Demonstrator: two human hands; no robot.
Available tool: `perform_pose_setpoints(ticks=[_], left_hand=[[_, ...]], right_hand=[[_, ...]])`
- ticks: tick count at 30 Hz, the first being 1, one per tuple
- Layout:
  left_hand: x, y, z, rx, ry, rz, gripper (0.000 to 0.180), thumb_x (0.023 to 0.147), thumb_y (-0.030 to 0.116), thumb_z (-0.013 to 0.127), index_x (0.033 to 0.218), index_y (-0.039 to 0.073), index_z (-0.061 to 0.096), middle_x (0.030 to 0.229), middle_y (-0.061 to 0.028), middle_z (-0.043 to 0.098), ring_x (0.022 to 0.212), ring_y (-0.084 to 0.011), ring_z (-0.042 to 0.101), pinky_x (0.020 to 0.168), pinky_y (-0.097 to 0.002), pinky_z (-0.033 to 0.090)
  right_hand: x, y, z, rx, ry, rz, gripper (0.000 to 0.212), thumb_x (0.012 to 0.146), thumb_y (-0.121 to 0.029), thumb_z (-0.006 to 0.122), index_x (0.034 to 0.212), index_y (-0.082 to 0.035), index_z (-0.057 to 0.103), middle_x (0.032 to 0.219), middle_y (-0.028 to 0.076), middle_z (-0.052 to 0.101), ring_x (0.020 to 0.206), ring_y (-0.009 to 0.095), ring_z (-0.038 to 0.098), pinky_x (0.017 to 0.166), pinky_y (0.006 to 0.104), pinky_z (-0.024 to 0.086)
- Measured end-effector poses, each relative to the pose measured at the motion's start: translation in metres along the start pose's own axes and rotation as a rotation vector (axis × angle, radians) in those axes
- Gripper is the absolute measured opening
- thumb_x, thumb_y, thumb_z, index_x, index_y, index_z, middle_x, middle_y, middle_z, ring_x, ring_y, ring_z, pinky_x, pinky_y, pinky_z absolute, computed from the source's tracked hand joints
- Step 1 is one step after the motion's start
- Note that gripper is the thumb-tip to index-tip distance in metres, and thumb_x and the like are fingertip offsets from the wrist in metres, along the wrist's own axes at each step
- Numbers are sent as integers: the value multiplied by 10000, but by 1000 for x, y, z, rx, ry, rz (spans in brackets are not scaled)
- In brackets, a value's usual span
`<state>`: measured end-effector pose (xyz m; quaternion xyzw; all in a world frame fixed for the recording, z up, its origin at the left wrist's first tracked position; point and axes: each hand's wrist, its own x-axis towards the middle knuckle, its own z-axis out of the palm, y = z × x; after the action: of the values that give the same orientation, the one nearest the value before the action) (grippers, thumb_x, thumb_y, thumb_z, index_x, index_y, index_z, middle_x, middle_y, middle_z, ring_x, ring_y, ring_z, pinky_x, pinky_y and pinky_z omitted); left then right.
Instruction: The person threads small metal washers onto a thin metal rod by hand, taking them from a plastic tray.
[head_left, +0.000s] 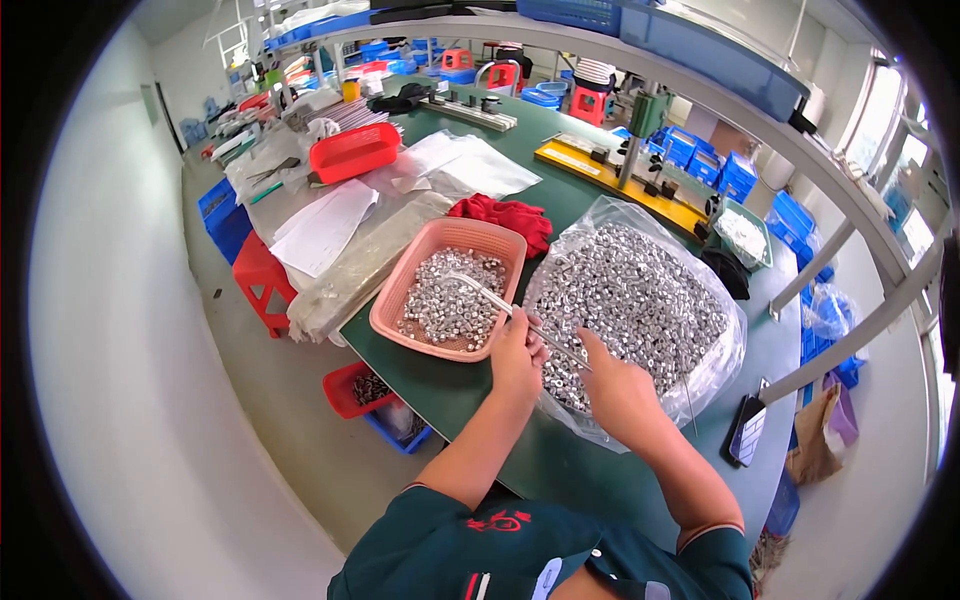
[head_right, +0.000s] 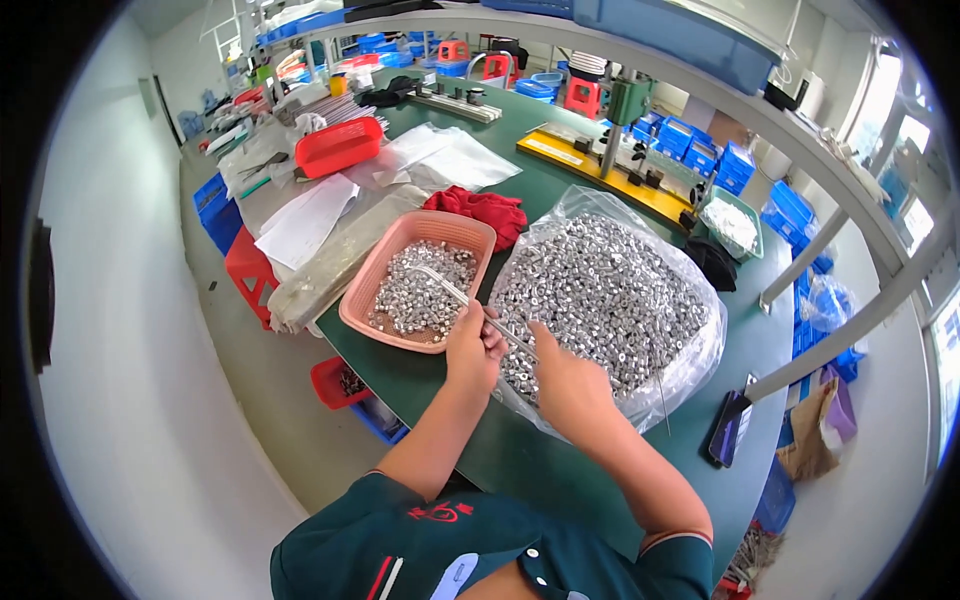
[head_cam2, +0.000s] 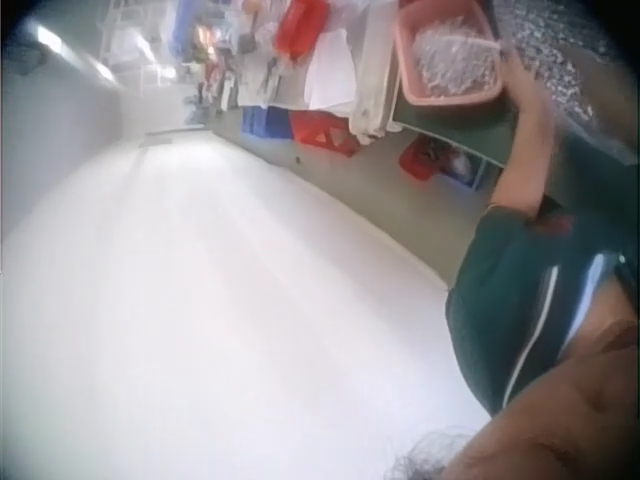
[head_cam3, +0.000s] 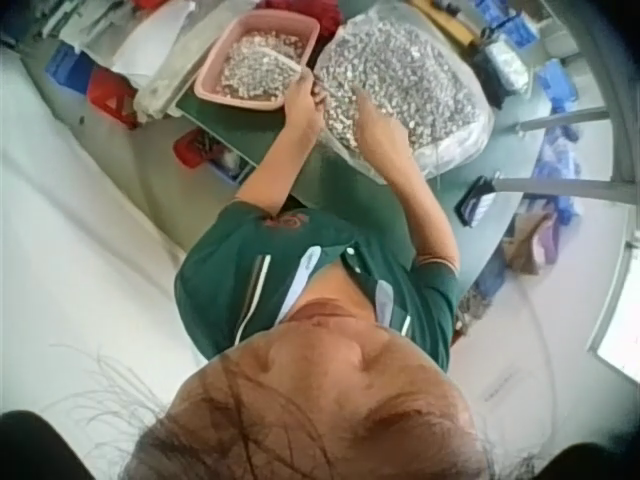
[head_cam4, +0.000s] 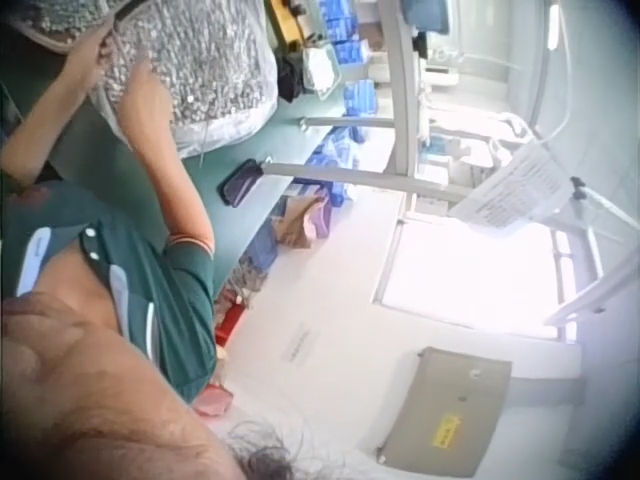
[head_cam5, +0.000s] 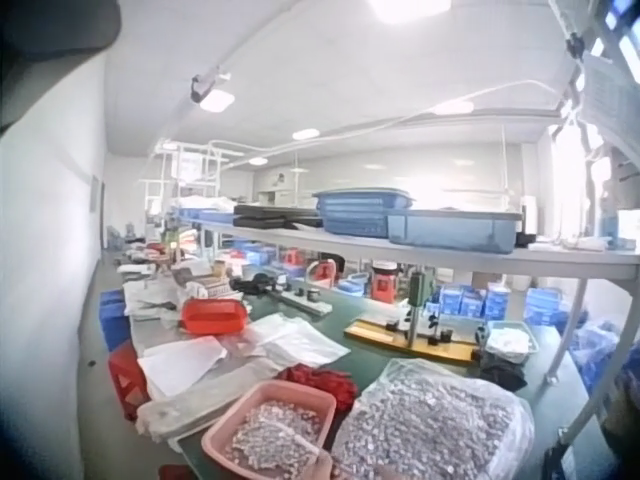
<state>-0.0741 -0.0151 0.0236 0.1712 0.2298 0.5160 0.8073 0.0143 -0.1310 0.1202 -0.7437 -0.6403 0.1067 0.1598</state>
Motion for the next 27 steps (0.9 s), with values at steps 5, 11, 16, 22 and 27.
perform_pose_setpoints(ticks=[5, 11, 16, 22, 27], left_hand=[[39, 32, -15, -183, 82, -16, 433, 942, 435, 412, 913, 40, 588, 588, 34, 350, 484, -74, 295, 435, -238, 261], [46, 38, -6, -305, -97, -209, 632, 952, 517, 229, 1010, -6, 579, 621, -4, 374, 536, -119, 326, 473, -246, 284], [42, -5, 4, -266, -357, -419, 528, 958, 428, 320, 1105, -35, 525, 939, -141, 540, 874, -253, 520, 763, -355, 448], [33, -48, 27, -169, -382, -580, 362, 962, 280, 365, 1131, -10, 502, 1157, -227, 537, 1087, -326, 531, 914, -411, 457], [25, -68, 32, -69, -431, -639, 322, 959, 206, 373, 1166, -14, 484, 1167, -231, 532, 1095, -334, 523, 941, -418, 451]], right_hand=[[-61, 18, -19, 49, 149, 55, 494, 798, -46, 543, 1275, -65, 416, 667, 166, 593, 621, 341, 587, 600, 415, 447], [-117, 54, 4, 453, 259, 286, 400, 800, -11, 567, 1193, -47, 502, 589, 67, 521, 527, 156, 499, 519, 288, 402], [-147, 70, 29, 764, 309, 508, 276, 810, -32, 571, 1085, -22, 580, 565, -5, 491, 541, 39, 445, 499, 217, 359], [-167, 78, 38, 790, 375, 603, 216, 818, -49, 571, 1029, -22, 609, 566, -2, 501, 526, 49, 450, 492, 212, 355], [-172, 83, 37, 728, 354, 619, 219, 818, -65, 572, 1032, -28, 605, 590, 45, 520, 531, 86, 474, 500, 246, 380]])
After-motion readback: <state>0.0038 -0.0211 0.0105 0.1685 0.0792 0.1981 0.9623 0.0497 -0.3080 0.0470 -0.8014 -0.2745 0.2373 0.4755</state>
